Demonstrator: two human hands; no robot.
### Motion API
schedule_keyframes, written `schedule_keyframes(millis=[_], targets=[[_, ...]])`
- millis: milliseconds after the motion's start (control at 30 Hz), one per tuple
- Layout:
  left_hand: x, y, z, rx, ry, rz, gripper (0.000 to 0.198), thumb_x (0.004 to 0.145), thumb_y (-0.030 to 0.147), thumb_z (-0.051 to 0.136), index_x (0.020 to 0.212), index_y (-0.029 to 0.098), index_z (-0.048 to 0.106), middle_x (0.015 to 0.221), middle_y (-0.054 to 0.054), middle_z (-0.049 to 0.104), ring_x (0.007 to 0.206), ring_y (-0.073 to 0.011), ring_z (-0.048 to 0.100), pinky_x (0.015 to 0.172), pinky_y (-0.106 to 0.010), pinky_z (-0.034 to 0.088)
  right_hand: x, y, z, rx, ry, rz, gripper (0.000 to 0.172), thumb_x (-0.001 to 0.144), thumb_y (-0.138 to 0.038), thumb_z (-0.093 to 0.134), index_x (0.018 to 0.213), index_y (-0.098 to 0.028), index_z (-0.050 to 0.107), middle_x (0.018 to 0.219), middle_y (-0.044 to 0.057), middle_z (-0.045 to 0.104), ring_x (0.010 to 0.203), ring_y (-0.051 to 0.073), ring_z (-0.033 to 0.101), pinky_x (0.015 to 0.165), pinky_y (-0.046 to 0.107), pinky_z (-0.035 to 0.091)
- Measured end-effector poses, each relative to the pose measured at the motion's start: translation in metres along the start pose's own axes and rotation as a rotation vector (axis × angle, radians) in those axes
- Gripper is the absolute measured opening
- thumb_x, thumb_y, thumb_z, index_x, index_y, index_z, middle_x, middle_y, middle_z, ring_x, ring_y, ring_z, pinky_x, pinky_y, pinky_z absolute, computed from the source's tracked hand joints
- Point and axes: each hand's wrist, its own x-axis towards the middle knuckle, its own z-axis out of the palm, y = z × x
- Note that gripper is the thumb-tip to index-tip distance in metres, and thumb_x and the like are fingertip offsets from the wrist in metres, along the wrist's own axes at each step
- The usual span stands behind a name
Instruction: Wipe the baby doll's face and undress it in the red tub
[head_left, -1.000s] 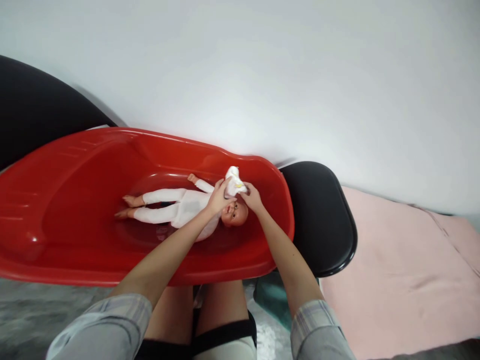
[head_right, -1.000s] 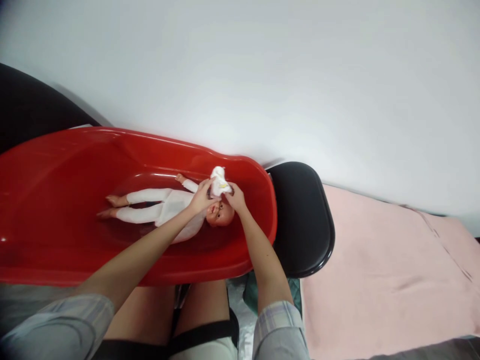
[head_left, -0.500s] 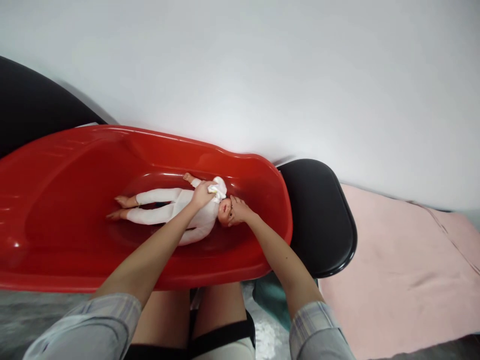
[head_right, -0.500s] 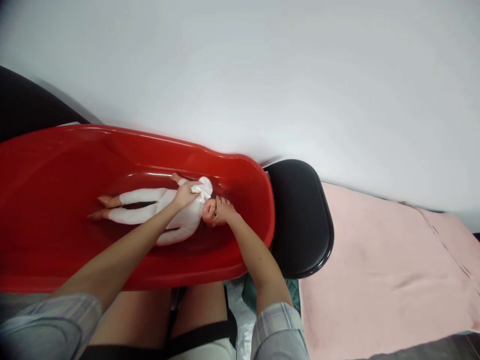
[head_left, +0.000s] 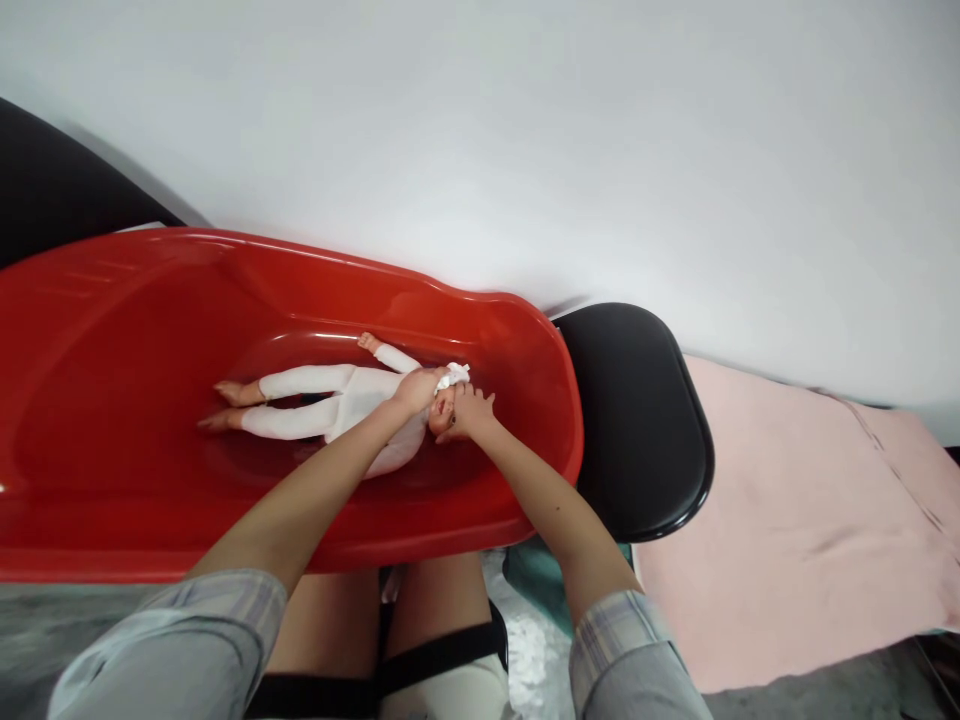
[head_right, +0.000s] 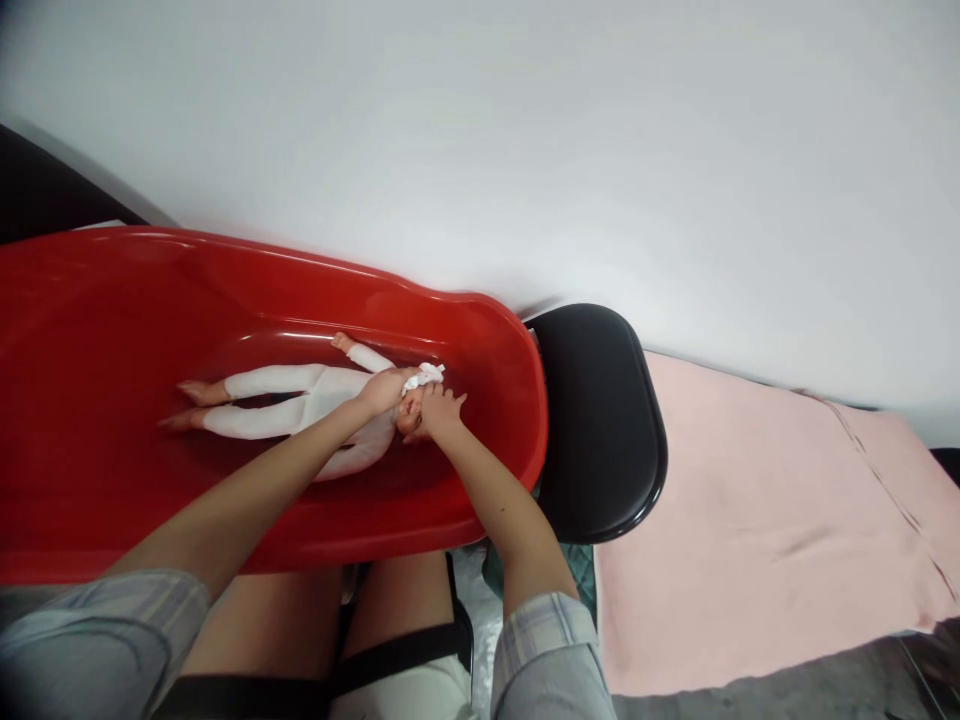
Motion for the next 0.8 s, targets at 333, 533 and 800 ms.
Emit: schedule_keyframes(millis=[333, 533, 800], targets=[[0.001, 0.0, 0.006, 0.213, -0.073, 0.051, 0.033, 0.07, 0.022, 0.074, 0.102, 0.014, 0.07, 0.103, -0.011, 0.076, 0.094, -0.0242, 0.071, 0.096, -0.031, 0.053, -0.004, -0.014, 0.008, 0.048, 0.056, 0.028, 0.136, 0.063, -0.049, 0.1, 0.169, -0.015, 0.022, 0.171, 0.021, 0.027, 0.16, 0.034, 0.026, 0.135, 0.062, 0.02], [-0.003, 0.002, 0.002, 0.215, -0.065, 0.04, 0.022, 0.079, 0.017, 0.065, 0.101, 0.013, 0.07, 0.104, -0.011, 0.076, 0.093, -0.0232, 0.071, 0.095, -0.031, 0.053, 0.002, -0.014, 0.013, 0.025, 0.066, 0.04, 0.124, 0.068, -0.043, 0.094, 0.167, -0.014, 0.025, 0.17, 0.018, 0.028, 0.157, 0.033, 0.03, 0.135, 0.057, 0.023], [-0.038, 0.007, -0.022, 0.48, -0.085, 0.105, 0.039, 0.1, 0.019, 0.045, 0.126, 0.001, 0.067, 0.127, -0.026, 0.068, 0.126, -0.0379, 0.062, 0.112, -0.048, 0.046, 0.001, -0.009, 0.013, 0.006, 0.118, -0.037, 0.099, 0.071, -0.036, 0.085, 0.156, -0.015, 0.039, 0.159, 0.016, 0.043, 0.148, 0.032, 0.04, 0.13, 0.054, 0.031]])
